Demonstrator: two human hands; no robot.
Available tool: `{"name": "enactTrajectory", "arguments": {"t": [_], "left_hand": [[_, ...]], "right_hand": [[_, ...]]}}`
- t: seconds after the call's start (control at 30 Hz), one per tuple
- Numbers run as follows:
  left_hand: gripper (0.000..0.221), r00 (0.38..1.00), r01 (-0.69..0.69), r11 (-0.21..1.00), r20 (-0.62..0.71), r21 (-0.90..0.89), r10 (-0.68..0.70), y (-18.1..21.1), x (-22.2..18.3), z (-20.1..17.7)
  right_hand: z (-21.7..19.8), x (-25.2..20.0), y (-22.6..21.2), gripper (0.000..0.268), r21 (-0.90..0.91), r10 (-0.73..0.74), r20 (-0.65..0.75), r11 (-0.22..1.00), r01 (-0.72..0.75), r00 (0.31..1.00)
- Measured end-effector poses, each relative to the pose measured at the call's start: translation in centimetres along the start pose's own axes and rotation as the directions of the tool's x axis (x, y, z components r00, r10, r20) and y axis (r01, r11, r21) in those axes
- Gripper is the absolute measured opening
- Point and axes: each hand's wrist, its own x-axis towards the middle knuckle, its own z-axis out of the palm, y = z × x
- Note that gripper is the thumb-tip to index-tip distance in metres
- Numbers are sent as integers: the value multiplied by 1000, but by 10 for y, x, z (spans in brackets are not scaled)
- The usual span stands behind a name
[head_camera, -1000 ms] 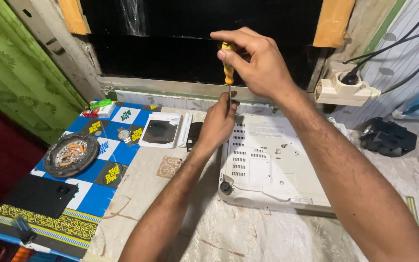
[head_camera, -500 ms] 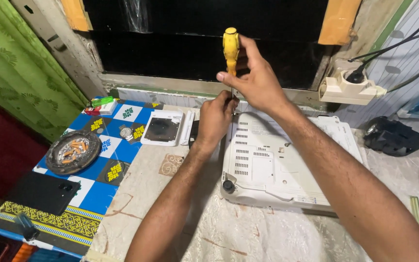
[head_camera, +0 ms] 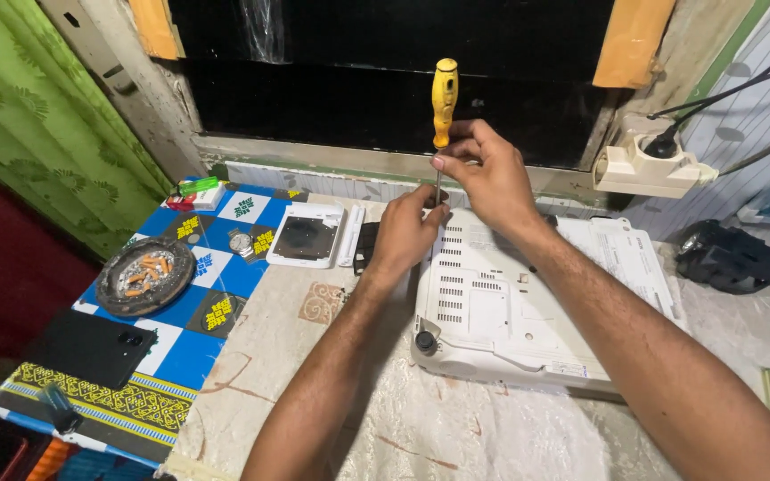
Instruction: Using a manual screwdriver to remove multiple screws from the bottom panel of a white projector on a repair bench.
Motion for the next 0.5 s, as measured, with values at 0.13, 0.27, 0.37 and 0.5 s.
{"name": "enactTrajectory", "arguments": {"t": [0.13,0.27,0.37,0.5], "left_hand": [[18,999,10,997,51,-78,-6,-8,-1,-2],[17,999,27,997,45,-71,-24,-4,0,-3],[15,998,50,996,45,-71,-47,-4,1,-6],[22,992,49,993,119,-106,-36,1,5,-21]], "right_hand": [[6,-2,8,28,78,7,36,997,-10,999],[7,0,12,22,53,17,46,998,-20,999],[5,-2,7,19,-71,36,19,997,-34,999],[3,-2,3,14,-104,71,11,992,-69,997]]}}
